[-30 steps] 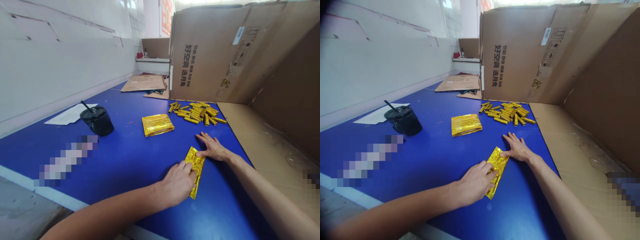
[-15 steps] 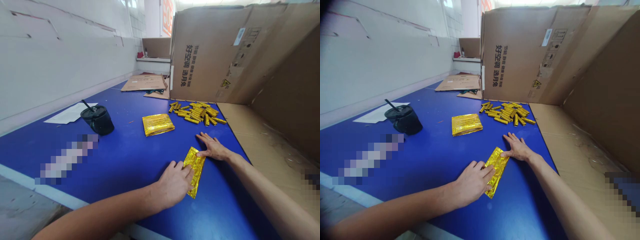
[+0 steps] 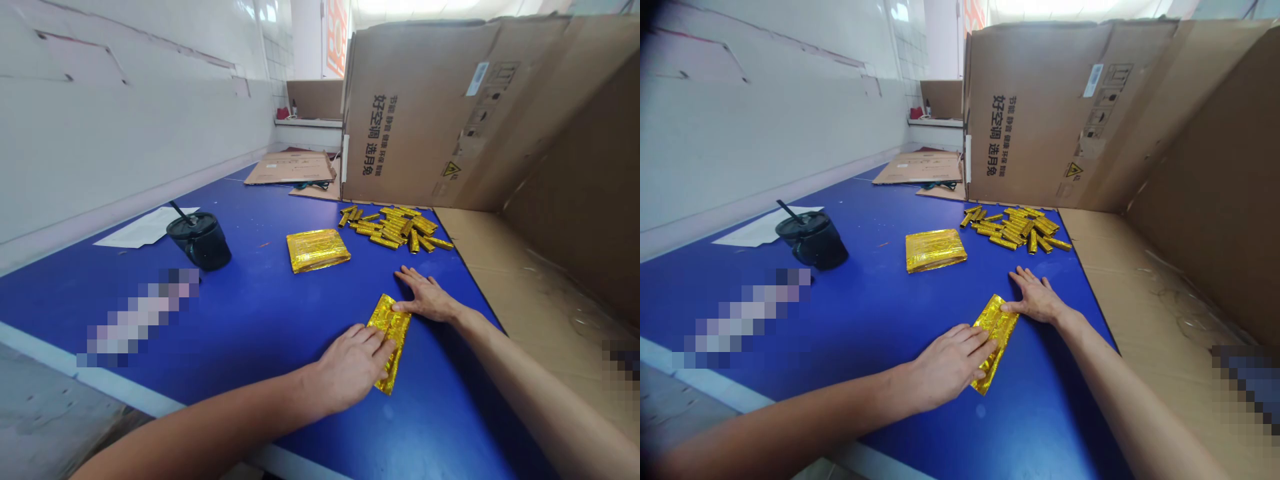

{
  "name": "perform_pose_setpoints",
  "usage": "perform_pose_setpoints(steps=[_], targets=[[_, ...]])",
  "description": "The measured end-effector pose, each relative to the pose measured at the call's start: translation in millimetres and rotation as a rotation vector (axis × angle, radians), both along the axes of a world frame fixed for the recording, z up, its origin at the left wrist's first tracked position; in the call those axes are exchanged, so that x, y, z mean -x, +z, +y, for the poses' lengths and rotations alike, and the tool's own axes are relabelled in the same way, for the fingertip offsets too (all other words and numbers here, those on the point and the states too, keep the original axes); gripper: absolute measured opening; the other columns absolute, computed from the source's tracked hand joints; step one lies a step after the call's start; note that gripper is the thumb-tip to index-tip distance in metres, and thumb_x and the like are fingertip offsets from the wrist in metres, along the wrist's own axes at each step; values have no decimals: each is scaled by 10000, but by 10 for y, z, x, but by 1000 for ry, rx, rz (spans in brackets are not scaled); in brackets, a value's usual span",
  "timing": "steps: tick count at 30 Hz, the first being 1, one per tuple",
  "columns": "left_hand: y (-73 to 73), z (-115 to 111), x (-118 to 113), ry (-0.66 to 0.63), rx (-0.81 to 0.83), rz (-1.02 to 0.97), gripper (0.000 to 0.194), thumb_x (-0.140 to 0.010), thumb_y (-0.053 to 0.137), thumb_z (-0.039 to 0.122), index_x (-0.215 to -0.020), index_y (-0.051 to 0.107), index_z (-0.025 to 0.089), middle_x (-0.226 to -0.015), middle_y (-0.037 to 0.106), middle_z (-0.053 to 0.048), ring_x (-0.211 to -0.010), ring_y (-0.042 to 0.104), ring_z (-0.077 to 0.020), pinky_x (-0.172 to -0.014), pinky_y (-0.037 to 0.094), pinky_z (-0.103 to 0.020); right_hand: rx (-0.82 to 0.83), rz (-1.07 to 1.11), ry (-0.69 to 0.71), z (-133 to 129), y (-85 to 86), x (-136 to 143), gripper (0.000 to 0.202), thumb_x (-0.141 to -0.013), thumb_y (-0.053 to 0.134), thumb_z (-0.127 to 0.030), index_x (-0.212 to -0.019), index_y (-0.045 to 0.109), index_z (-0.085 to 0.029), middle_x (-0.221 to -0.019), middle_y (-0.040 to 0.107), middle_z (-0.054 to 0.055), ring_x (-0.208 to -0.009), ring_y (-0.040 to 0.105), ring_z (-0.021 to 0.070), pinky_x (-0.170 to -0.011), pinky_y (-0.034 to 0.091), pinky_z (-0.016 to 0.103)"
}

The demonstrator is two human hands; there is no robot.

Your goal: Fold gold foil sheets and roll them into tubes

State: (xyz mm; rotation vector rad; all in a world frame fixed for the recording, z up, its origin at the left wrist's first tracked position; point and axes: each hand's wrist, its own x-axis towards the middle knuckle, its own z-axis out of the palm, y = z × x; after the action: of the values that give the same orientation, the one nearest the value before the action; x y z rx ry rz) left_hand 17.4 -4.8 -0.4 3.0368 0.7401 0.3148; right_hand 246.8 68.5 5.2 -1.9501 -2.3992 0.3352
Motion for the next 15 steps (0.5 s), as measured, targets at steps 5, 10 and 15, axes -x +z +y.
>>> perform_pose_setpoints(steps=[5, 10, 15], targets=[[-3, 16, -2, -20, -14, 24, 332, -833, 455, 342, -1095, 471, 138, -1074, 536, -71, -1004, 459, -198, -875, 306, -321, -19, 2, -1, 6, -26, -9, 833, -659, 456, -637, -1324, 265, -173, -1400, 185, 135, -1271, 133, 285, -959, 156, 563], [18, 22, -7, -32, -52, 45, 331, -823, 471, 357, -1069, 495, 137, -1076, 538, -72, -968, 479, -198, -833, 333, -324, -55, 11, 1, 13, -56, -49, 804, -670, 451, -635, -1312, 289, -179, -1391, 221, 126, -1265, 166, 278, -964, 178, 542], [59, -1, -8, -7, -6, 31, 443, -790, 466, 475, -1066, 502, 130, -1045, 547, -82, -1003, 460, -215, -847, 328, -333, -144, 9, -74, -129, -76, -12, 762, -735, 375, -610, -1322, 251, -141, -1382, 239, 151, -1268, 167, 255, -973, 192, 505]])
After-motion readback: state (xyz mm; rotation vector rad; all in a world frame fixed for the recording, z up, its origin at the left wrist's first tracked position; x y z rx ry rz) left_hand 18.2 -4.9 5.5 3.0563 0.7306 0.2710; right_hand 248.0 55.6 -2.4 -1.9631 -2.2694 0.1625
